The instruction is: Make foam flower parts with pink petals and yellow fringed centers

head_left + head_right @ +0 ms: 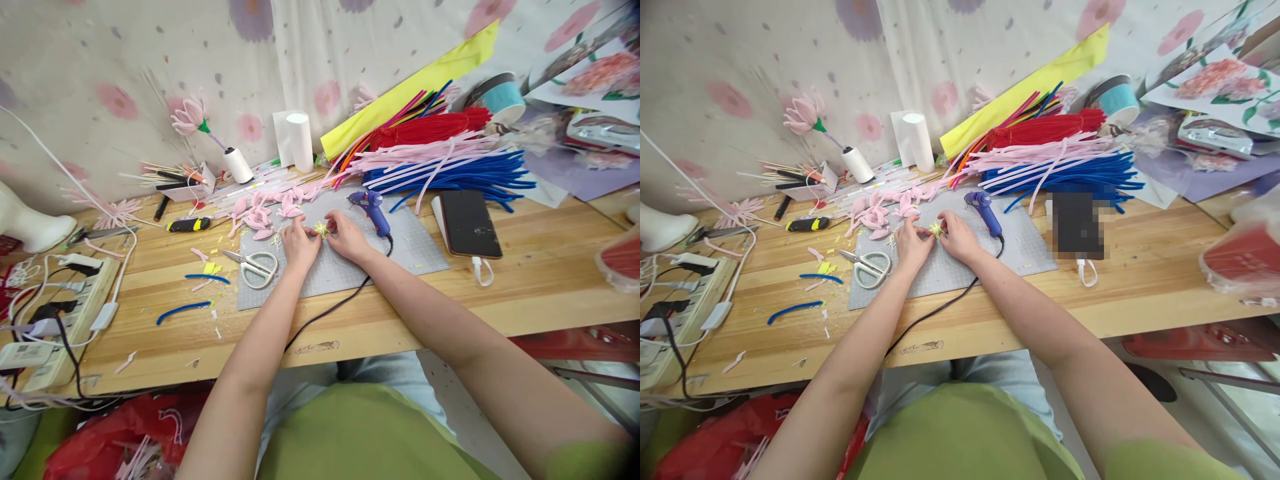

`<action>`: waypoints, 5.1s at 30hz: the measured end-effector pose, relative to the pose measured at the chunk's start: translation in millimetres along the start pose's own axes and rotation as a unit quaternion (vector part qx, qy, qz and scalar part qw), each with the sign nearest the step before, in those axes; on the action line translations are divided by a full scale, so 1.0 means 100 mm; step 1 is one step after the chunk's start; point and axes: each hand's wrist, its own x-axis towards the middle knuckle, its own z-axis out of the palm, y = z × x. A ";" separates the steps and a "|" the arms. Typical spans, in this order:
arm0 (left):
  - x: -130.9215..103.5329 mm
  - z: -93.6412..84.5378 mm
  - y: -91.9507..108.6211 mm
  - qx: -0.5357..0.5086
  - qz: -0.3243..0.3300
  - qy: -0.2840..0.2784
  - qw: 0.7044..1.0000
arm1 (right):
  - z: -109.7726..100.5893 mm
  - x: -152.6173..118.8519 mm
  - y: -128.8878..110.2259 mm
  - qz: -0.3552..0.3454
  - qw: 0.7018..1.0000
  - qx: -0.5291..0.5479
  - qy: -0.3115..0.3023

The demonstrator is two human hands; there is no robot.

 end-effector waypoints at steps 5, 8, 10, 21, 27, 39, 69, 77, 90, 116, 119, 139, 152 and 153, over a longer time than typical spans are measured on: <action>0.00 -0.01 0.01 0.001 0.002 0.001 1.000 | -0.01 0.00 -0.01 0.004 1.000 0.017 -0.005; -0.01 -0.01 0.02 0.001 0.006 -0.008 1.000 | -0.01 0.00 -0.03 0.010 1.000 0.015 -0.007; -0.02 -0.02 0.02 0.001 0.007 -0.011 1.000 | -0.01 0.00 -0.03 0.016 1.000 0.012 -0.009; -0.01 -0.02 0.00 0.015 0.016 0.005 1.000 | 0.01 0.01 0.00 0.039 0.999 0.004 0.007; -0.02 -0.02 0.01 0.011 0.034 -0.008 0.999 | 0.02 0.02 -0.01 0.046 0.999 -0.002 0.005; 0.01 -0.09 -0.06 -0.012 0.011 0.010 1.000 | 0.03 0.00 0.06 0.051 0.997 0.044 0.032; 0.32 -0.14 -0.17 -0.055 -0.024 -0.102 0.993 | 0.08 0.03 -0.24 0.066 0.995 -0.061 0.034; 0.35 -0.22 -0.15 -0.066 -0.034 -0.155 0.985 | 0.08 0.07 -0.22 0.072 0.994 -0.075 0.023; 0.33 -0.17 -0.19 0.059 0.061 -0.119 0.989 | 0.09 0.07 -0.18 0.072 0.997 -0.033 0.011; -0.09 -0.05 0.06 0.015 -0.009 0.004 1.000 | -0.03 -0.02 -0.11 0.060 0.998 -0.027 0.009; -0.07 -0.03 0.10 0.021 -0.026 0.011 0.999 | -0.03 -0.01 -0.09 0.052 0.999 -0.006 0.002; -0.03 0.01 0.07 0.018 -0.016 0.013 1.000 | -0.02 -0.01 -0.03 0.054 0.998 -0.004 0.044; -0.03 0.02 0.07 0.012 -0.010 0.012 1.000 | 0.01 0.01 -0.02 0.057 0.998 -0.013 0.038; -0.03 0.02 0.07 0.012 -0.009 0.010 1.000 | 0.01 0.01 -0.02 0.060 0.997 -0.015 0.037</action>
